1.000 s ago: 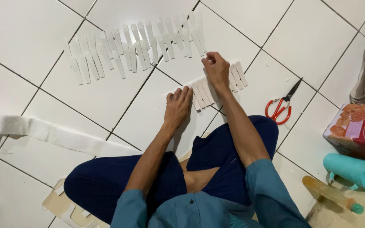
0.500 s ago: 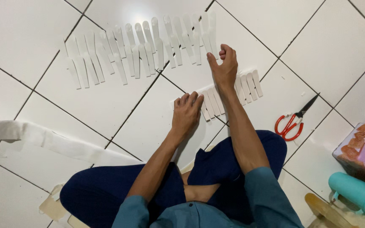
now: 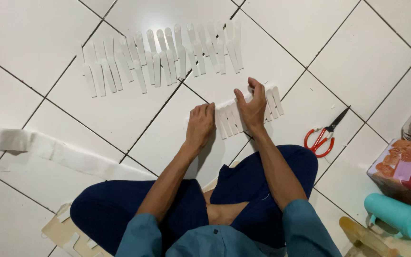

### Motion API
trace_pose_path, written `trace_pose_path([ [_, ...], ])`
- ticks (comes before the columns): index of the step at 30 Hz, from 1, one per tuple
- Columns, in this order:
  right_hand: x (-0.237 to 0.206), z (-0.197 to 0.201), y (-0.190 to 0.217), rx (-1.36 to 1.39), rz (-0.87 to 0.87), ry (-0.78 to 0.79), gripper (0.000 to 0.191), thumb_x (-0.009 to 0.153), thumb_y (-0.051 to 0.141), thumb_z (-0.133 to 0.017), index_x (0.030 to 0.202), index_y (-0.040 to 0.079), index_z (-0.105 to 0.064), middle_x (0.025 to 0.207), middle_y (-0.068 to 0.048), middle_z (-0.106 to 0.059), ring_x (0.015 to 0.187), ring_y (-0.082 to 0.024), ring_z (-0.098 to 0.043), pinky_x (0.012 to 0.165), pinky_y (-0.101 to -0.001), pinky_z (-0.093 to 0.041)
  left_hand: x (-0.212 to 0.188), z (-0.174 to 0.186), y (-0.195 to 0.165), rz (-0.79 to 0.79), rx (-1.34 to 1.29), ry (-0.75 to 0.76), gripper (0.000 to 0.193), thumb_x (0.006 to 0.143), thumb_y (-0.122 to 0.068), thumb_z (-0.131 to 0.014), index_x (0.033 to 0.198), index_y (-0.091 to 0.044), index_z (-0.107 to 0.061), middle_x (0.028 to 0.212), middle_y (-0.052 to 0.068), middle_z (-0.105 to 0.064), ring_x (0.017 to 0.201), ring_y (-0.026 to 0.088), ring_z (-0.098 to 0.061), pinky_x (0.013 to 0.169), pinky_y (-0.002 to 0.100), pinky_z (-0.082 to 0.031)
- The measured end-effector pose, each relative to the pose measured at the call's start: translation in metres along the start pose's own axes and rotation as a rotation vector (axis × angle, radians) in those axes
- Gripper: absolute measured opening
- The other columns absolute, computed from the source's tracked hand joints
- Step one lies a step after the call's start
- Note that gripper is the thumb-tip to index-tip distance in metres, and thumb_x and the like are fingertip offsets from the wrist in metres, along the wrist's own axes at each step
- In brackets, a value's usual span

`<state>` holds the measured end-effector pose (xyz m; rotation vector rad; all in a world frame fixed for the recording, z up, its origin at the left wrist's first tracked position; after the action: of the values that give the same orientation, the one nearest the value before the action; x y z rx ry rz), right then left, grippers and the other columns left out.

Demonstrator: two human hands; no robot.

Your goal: The person sits cross-legged on a tiled floor arranging rows of white paper strips, then picks up a long white paper strip and cuts it into smaller pieces with scissors, placing the cut pieces into rows with the others.

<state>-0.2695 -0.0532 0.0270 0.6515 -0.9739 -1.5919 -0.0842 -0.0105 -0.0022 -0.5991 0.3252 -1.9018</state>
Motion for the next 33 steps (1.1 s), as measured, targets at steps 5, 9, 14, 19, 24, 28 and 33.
trace_pose_path([
  [5, -0.037, -0.009, 0.011, -0.068, 0.095, 0.013, 0.044, 0.095, 0.020, -0.076, 0.131, 0.001, -0.060, 0.123, -0.015, -0.065, 0.108, -0.026, -0.067, 0.094, -0.0385, -0.056, -0.005, 0.018, 0.027, 0.061, 0.017, 0.161, 0.031, 0.091, -0.004, -0.063, 0.122, -0.008, -0.062, 0.110, 0.017, -0.064, 0.103, 0.032, -0.062, 0.089, 0.044, -0.051],
  [9, -0.062, -0.023, 0.017, -0.019, 0.101, 0.112, 0.038, 0.093, 0.019, -0.077, 0.124, 0.002, -0.065, 0.115, -0.014, -0.068, 0.099, -0.024, -0.069, 0.087, -0.0353, -0.059, -0.016, 0.047, 0.055, 0.079, 0.023, 0.217, 0.049, 0.085, -0.007, -0.066, 0.134, -0.005, -0.061, 0.101, 0.018, -0.068, 0.088, 0.033, -0.065, 0.079, 0.047, -0.051],
  [14, -0.043, -0.025, 0.022, -0.033, 0.190, 0.123, 0.032, 0.092, 0.017, -0.078, 0.117, 0.001, -0.068, 0.109, -0.014, -0.071, 0.095, -0.023, -0.070, 0.083, -0.0354, -0.059, -0.015, 0.051, 0.065, 0.160, -0.012, 0.047, 0.038, 0.088, -0.012, -0.073, 0.125, -0.009, -0.067, 0.103, 0.012, -0.072, 0.090, 0.031, -0.066, 0.081, 0.045, -0.053],
  [19, -0.005, -0.014, 0.028, -0.069, 0.197, 0.103, 0.030, 0.095, 0.015, -0.075, 0.119, 0.000, -0.068, 0.108, -0.014, -0.072, 0.094, -0.023, -0.070, 0.082, -0.0357, -0.059, 0.000, 0.036, 0.052, 0.107, -0.092, -0.012, 0.031, 0.095, -0.014, -0.072, 0.126, -0.010, -0.069, 0.105, 0.008, -0.073, 0.090, 0.026, -0.066, 0.081, 0.042, -0.051],
  [24, 0.041, -0.011, 0.029, -0.036, 0.131, 0.056, 0.022, 0.097, 0.016, -0.071, 0.113, 0.001, -0.070, 0.105, -0.011, -0.075, 0.092, -0.018, -0.072, 0.080, -0.0330, -0.060, 0.005, 0.036, 0.049, 0.067, -0.086, -0.072, 0.034, 0.093, -0.011, -0.070, 0.127, -0.008, -0.070, 0.105, 0.008, -0.073, 0.092, 0.026, -0.064, 0.083, 0.042, -0.048],
  [28, 0.073, -0.006, 0.022, 0.035, -0.012, -0.081, 0.016, 0.097, 0.017, -0.074, 0.096, 0.001, -0.073, 0.090, -0.009, -0.078, 0.085, -0.017, -0.073, 0.079, -0.0311, -0.059, 0.000, 0.035, 0.048, 0.121, -0.122, -0.074, 0.029, 0.096, -0.012, -0.070, 0.125, -0.007, -0.069, 0.106, 0.007, -0.071, 0.098, 0.027, -0.063, 0.088, 0.043, -0.047],
  [33, 0.083, -0.032, 0.020, -0.036, -0.016, 0.007, 0.018, 0.093, 0.017, -0.075, 0.095, 0.000, -0.073, 0.085, -0.008, -0.076, 0.079, -0.016, -0.072, 0.073, -0.0313, -0.058, -0.001, 0.038, 0.040, 0.176, -0.173, -0.082, 0.029, 0.093, -0.013, -0.070, 0.122, -0.011, -0.071, 0.112, 0.010, -0.065, 0.105, 0.028, -0.060, 0.091, 0.044, -0.046],
])
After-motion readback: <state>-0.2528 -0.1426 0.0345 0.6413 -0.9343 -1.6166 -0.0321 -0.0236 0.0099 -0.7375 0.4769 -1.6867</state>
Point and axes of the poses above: each hand's wrist, its own x-axis towards the middle knuckle, its own z-axis out of the back of the hand, y = z × x, the point moved 3 cm from there along x, towards the middle knuckle
